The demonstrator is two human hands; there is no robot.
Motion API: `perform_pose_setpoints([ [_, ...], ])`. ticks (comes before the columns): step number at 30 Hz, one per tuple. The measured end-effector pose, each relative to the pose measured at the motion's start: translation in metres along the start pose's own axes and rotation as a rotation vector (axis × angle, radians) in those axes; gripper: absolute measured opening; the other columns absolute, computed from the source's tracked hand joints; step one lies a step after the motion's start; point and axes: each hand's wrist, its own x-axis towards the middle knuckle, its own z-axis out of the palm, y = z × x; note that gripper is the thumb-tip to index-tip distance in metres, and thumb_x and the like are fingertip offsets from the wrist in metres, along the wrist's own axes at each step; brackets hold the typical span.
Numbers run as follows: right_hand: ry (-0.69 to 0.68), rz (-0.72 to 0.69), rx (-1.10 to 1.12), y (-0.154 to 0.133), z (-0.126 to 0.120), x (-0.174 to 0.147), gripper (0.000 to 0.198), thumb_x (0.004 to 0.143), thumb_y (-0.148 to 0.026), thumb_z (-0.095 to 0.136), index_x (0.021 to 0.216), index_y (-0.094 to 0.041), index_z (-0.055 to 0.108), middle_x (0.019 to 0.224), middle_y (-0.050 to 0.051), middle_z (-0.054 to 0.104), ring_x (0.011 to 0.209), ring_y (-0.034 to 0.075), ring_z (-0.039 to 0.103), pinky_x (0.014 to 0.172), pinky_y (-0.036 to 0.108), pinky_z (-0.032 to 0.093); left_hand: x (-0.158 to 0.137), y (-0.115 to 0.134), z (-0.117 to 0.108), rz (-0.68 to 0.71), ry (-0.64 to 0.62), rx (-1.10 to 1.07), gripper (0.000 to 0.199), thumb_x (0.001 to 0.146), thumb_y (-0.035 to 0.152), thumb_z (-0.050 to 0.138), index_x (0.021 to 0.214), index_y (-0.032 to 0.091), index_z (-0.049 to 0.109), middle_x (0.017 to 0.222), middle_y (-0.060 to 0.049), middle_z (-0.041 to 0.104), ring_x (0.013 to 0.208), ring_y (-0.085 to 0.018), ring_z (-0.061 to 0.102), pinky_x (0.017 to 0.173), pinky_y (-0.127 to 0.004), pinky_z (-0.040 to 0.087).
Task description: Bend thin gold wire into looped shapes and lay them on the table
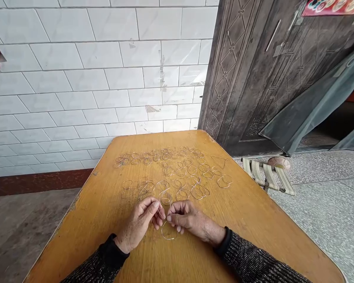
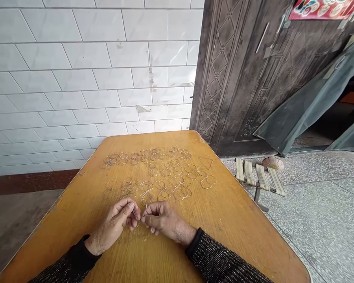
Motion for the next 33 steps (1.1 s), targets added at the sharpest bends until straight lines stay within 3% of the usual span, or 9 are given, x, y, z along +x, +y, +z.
perform_pose_setpoints([
  [7, 0.05, -0.046, 0.025, -0.001, -0.003, 0.0, 0.027, 0.066, -0.039, 0.064, 0.061, -0.015, 0.053, 0.05, -0.006, 0.047, 0.04, 0.004, 0.04, 0.04, 0.017, 0.032, 0.0, 0.005, 0.003, -0.088, 0.022, -0.2, 0.025, 0.077, 0.039, 0.057, 0.073, 0.015, 0.052, 0.068, -0.003, 0.059, 0.056, -0.011, 0.053, 0.051, -0.022, 0.041],
  [13, -0.005, 0.009, 0.051, -0.003, -0.009, 0.003, 0.02, 0.063, -0.033, 0.067, 0.066, -0.014, 0.06, 0.054, -0.006, 0.053, 0.044, 0.004, 0.046, 0.044, 0.017, 0.038, 0.003, 0.01, 0.002, -0.154, 0.077, -0.084, 0.027, 0.07, 0.042, 0.064, 0.073, 0.017, 0.056, 0.069, -0.002, 0.06, 0.062, -0.013, 0.055, 0.058, -0.025, 0.044],
  [19, 0.044, 0.051, 0.055, -0.007, -0.013, 0.004, 0.011, 0.065, -0.023, 0.064, 0.064, -0.014, 0.059, 0.054, -0.006, 0.053, 0.045, 0.004, 0.047, 0.044, 0.016, 0.038, 0.009, 0.0, -0.003, -0.133, 0.063, 0.004, 0.029, 0.065, 0.044, 0.067, 0.073, 0.017, 0.061, 0.07, -0.002, 0.06, 0.066, -0.016, 0.056, 0.059, -0.026, 0.044],
  [22, 0.027, 0.02, 0.058, -0.006, -0.012, 0.003, 0.012, 0.065, -0.024, 0.065, 0.064, -0.014, 0.058, 0.053, -0.006, 0.053, 0.044, 0.004, 0.047, 0.042, 0.016, 0.038, 0.007, 0.002, -0.001, -0.111, 0.081, 0.017, 0.026, 0.066, 0.042, 0.066, 0.073, 0.018, 0.061, 0.07, -0.001, 0.059, 0.065, -0.015, 0.055, 0.06, -0.026, 0.044],
  [28, 0.026, -0.049, 0.029, -0.002, -0.014, 0.003, 0.022, 0.066, -0.033, 0.067, 0.064, -0.014, 0.057, 0.05, -0.007, 0.05, 0.041, 0.003, 0.045, 0.04, 0.015, 0.038, 0.002, 0.01, 0.004, -0.083, -0.006, 0.11, 0.013, 0.072, 0.032, 0.062, 0.076, 0.02, 0.06, 0.065, 0.002, 0.056, 0.064, -0.014, 0.052, 0.065, -0.025, 0.042],
  [33, 0.008, -0.05, -0.025, -0.001, -0.016, 0.003, 0.019, 0.069, -0.03, 0.065, 0.065, -0.013, 0.057, 0.05, -0.007, 0.05, 0.042, 0.003, 0.045, 0.041, 0.014, 0.037, 0.002, 0.008, 0.006, -0.086, -0.023, 0.18, 0.017, 0.07, 0.036, 0.062, 0.071, 0.02, 0.059, 0.06, 0.002, 0.055, 0.061, -0.014, 0.051, 0.061, -0.024, 0.04],
])
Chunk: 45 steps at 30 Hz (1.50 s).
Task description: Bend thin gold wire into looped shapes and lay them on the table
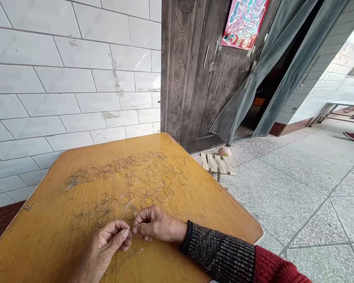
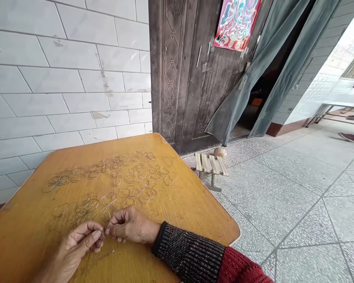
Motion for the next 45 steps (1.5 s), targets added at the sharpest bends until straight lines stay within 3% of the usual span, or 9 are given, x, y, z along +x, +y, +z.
perform_pose_setpoints([
  [6, -0.027, -0.005, -0.04, 0.003, -0.003, 0.0, 0.023, 0.068, -0.034, 0.068, 0.07, -0.012, 0.06, 0.056, -0.006, 0.052, 0.043, 0.003, 0.045, 0.041, 0.014, 0.037, 0.006, -0.017, -0.001, -0.036, -0.015, 0.015, 0.032, 0.072, 0.051, 0.056, 0.073, 0.019, 0.059, 0.062, 0.001, 0.056, 0.06, -0.014, 0.05, 0.058, -0.024, 0.04],
  [18, 0.043, -0.027, -0.078, 0.001, -0.002, -0.001, 0.032, 0.064, -0.043, 0.069, 0.069, -0.013, 0.06, 0.054, -0.006, 0.051, 0.044, 0.003, 0.044, 0.04, 0.014, 0.034, 0.01, -0.024, -0.002, -0.026, -0.05, -0.027, 0.033, 0.071, 0.052, 0.057, 0.072, 0.019, 0.057, 0.061, 0.001, 0.056, 0.058, -0.013, 0.05, 0.056, -0.024, 0.04],
  [25, 0.048, -0.074, -0.029, 0.006, 0.003, -0.002, 0.034, 0.067, -0.047, 0.065, 0.067, -0.013, 0.057, 0.055, -0.005, 0.051, 0.043, 0.003, 0.042, 0.041, 0.016, 0.034, 0.003, -0.014, 0.005, -0.018, -0.029, -0.051, 0.022, 0.073, 0.038, 0.059, 0.072, 0.017, 0.054, 0.06, 0.003, 0.053, 0.058, -0.011, 0.049, 0.058, -0.024, 0.04],
  [31, 0.103, -0.108, -0.051, 0.003, 0.001, -0.004, 0.045, 0.075, -0.058, 0.05, 0.065, -0.014, 0.053, 0.054, -0.003, 0.05, 0.045, 0.006, 0.045, 0.042, 0.017, 0.034, 0.003, -0.013, 0.005, 0.009, 0.112, -0.213, 0.019, 0.07, 0.03, 0.064, 0.072, 0.015, 0.052, 0.061, 0.002, 0.053, 0.058, -0.01, 0.049, 0.057, -0.024, 0.039],
  [37, 0.041, -0.086, -0.068, -0.002, 0.003, -0.007, 0.039, 0.07, -0.052, 0.06, 0.066, -0.014, 0.054, 0.055, -0.004, 0.049, 0.045, 0.005, 0.044, 0.044, 0.018, 0.035, 0.001, -0.014, 0.001, -0.021, 0.088, -0.371, 0.022, 0.068, 0.027, 0.067, 0.08, 0.016, 0.052, 0.064, 0.003, 0.054, 0.059, -0.009, 0.052, 0.058, -0.024, 0.039],
  [45, 0.069, -0.07, -0.039, 0.0, 0.004, -0.005, 0.037, 0.068, -0.05, 0.063, 0.063, -0.014, 0.054, 0.052, -0.005, 0.047, 0.041, 0.004, 0.041, 0.043, 0.019, 0.033, 0.001, -0.014, -0.001, -0.04, 0.015, -0.43, 0.026, 0.068, 0.03, 0.068, 0.085, 0.014, 0.055, 0.071, -0.001, 0.057, 0.063, -0.01, 0.053, 0.059, -0.024, 0.039],
])
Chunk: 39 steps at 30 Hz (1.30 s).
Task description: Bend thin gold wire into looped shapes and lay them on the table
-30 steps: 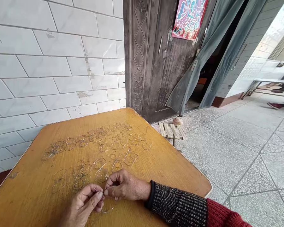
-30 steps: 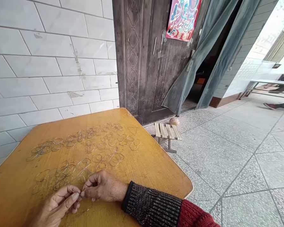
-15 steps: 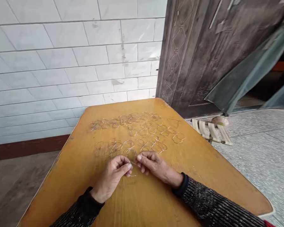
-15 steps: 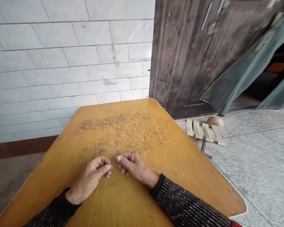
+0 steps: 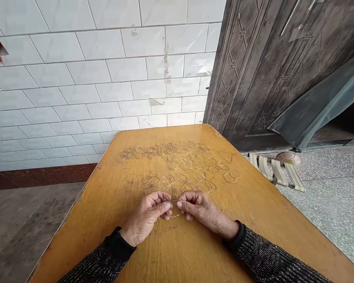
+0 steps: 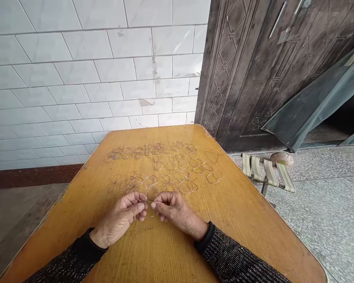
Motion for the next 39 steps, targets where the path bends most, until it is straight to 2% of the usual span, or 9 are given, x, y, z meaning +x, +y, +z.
perform_pose_setpoints([
  [7, -0.019, -0.015, 0.001, 0.001, 0.0, 0.001, 0.037, 0.069, -0.05, 0.062, 0.062, -0.014, 0.053, 0.052, -0.005, 0.048, 0.04, 0.004, 0.041, 0.041, 0.018, 0.032, -0.001, 0.001, -0.001, -0.009, -0.022, -0.006, 0.025, 0.074, 0.034, 0.063, 0.085, 0.014, 0.055, 0.073, -0.002, 0.057, 0.063, -0.01, 0.051, 0.058, -0.024, 0.038],
  [19, 0.016, 0.001, -0.02, 0.001, 0.001, 0.005, 0.04, 0.065, -0.052, 0.064, 0.059, -0.014, 0.052, 0.049, -0.006, 0.048, 0.037, 0.003, 0.04, 0.037, 0.016, 0.03, -0.001, 0.003, -0.001, -0.061, -0.037, 0.027, 0.025, 0.073, 0.037, 0.062, 0.08, 0.015, 0.051, 0.067, 0.001, 0.053, 0.059, -0.008, 0.047, 0.056, -0.022, 0.035],
  [26, -0.034, -0.072, -0.071, 0.0, 0.001, 0.006, 0.038, 0.071, -0.049, 0.061, 0.058, -0.014, 0.053, 0.042, -0.007, 0.045, 0.035, 0.003, 0.037, 0.037, 0.016, 0.027, -0.002, 0.004, -0.002, -0.039, -0.004, 0.156, 0.031, 0.071, 0.045, 0.061, 0.082, 0.017, 0.052, 0.066, 0.002, 0.051, 0.059, -0.009, 0.045, 0.058, -0.023, 0.036],
  [28, -0.011, -0.101, -0.059, -0.001, 0.001, 0.007, 0.036, 0.071, -0.048, 0.061, 0.062, -0.014, 0.054, 0.043, -0.007, 0.045, 0.035, 0.003, 0.037, 0.036, 0.015, 0.027, -0.002, 0.004, -0.002, -0.025, -0.005, 0.236, 0.033, 0.072, 0.049, 0.058, 0.079, 0.017, 0.052, 0.064, 0.003, 0.05, 0.058, -0.01, 0.044, 0.058, -0.024, 0.036],
  [33, 0.058, -0.154, 0.107, -0.005, 0.003, 0.008, 0.038, 0.064, -0.049, 0.067, 0.071, -0.014, 0.055, 0.057, -0.007, 0.05, 0.037, 0.001, 0.04, 0.036, 0.015, 0.031, -0.003, 0.008, 0.006, -0.01, -0.071, 0.398, 0.038, 0.069, 0.055, 0.058, 0.071, 0.017, 0.051, 0.057, 0.004, 0.045, 0.055, -0.01, 0.041, 0.055, -0.024, 0.034],
  [39, 0.038, -0.148, 0.124, -0.006, 0.002, 0.005, 0.035, 0.066, -0.048, 0.066, 0.067, -0.014, 0.055, 0.052, -0.007, 0.048, 0.036, 0.002, 0.04, 0.036, 0.015, 0.031, -0.006, 0.008, 0.011, 0.012, -0.083, 0.388, 0.031, 0.073, 0.047, 0.057, 0.074, 0.017, 0.052, 0.06, 0.003, 0.047, 0.056, -0.01, 0.043, 0.057, -0.025, 0.036],
])
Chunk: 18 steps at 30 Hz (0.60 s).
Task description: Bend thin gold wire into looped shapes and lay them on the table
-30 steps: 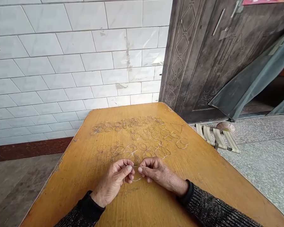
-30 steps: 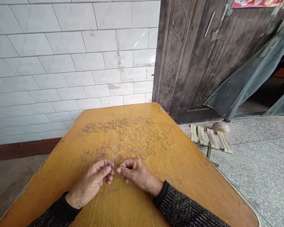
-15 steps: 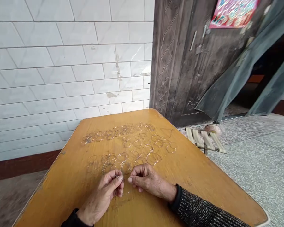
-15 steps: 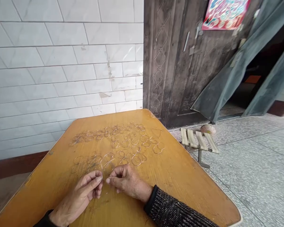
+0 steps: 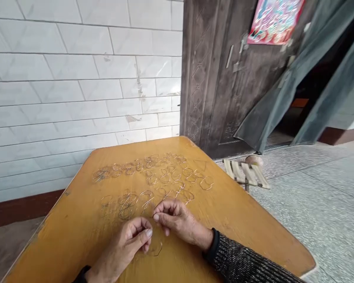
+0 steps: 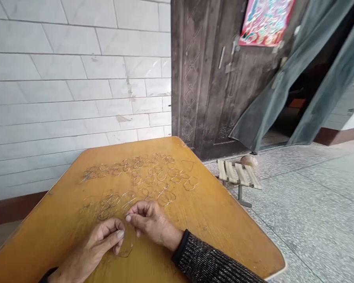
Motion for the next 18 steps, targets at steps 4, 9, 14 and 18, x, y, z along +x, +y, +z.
perform_pose_setpoints([
  [4, 0.016, -0.005, 0.01, 0.0008, -0.0013, -0.0012, 0.033, 0.067, -0.047, 0.065, 0.068, -0.015, 0.055, 0.053, -0.007, 0.05, 0.036, 0.002, 0.04, 0.036, 0.015, 0.031, 0.0003, -0.0063, -0.0028, 0.029, -0.052, -0.056, 0.026, 0.076, 0.041, 0.056, 0.078, 0.015, 0.053, 0.062, 0.002, 0.05, 0.056, -0.01, 0.045, 0.058, -0.024, 0.036],
  [9, 0.004, -0.015, 0.0, 0.0012, -0.0008, -0.0034, 0.029, 0.07, -0.043, 0.065, 0.072, -0.015, 0.058, 0.057, -0.005, 0.052, 0.038, 0.002, 0.041, 0.039, 0.017, 0.032, 0.0003, -0.0092, -0.004, -0.004, -0.072, -0.106, 0.023, 0.078, 0.038, 0.056, 0.079, 0.015, 0.053, 0.062, 0.002, 0.051, 0.055, -0.009, 0.045, 0.057, -0.023, 0.037],
  [14, -0.017, -0.068, -0.06, 0.0015, 0.0002, -0.0068, 0.024, 0.074, -0.04, 0.062, 0.076, -0.017, 0.061, 0.058, -0.005, 0.053, 0.04, 0.003, 0.041, 0.041, 0.018, 0.035, -0.0009, -0.0059, -0.003, -0.029, -0.092, -0.129, 0.024, 0.077, 0.038, 0.056, 0.076, 0.014, 0.053, 0.063, 0.002, 0.05, 0.055, -0.008, 0.045, 0.055, -0.022, 0.035],
  [18, -0.035, -0.09, -0.079, 0.0001, 0.0022, -0.0093, 0.022, 0.075, -0.039, 0.061, 0.075, -0.017, 0.062, 0.059, -0.003, 0.056, 0.04, 0.004, 0.043, 0.041, 0.018, 0.037, -0.0011, -0.0065, -0.003, -0.055, -0.134, -0.214, 0.02, 0.077, 0.034, 0.054, 0.077, 0.014, 0.054, 0.064, 0.001, 0.05, 0.054, -0.008, 0.044, 0.055, -0.022, 0.036],
])
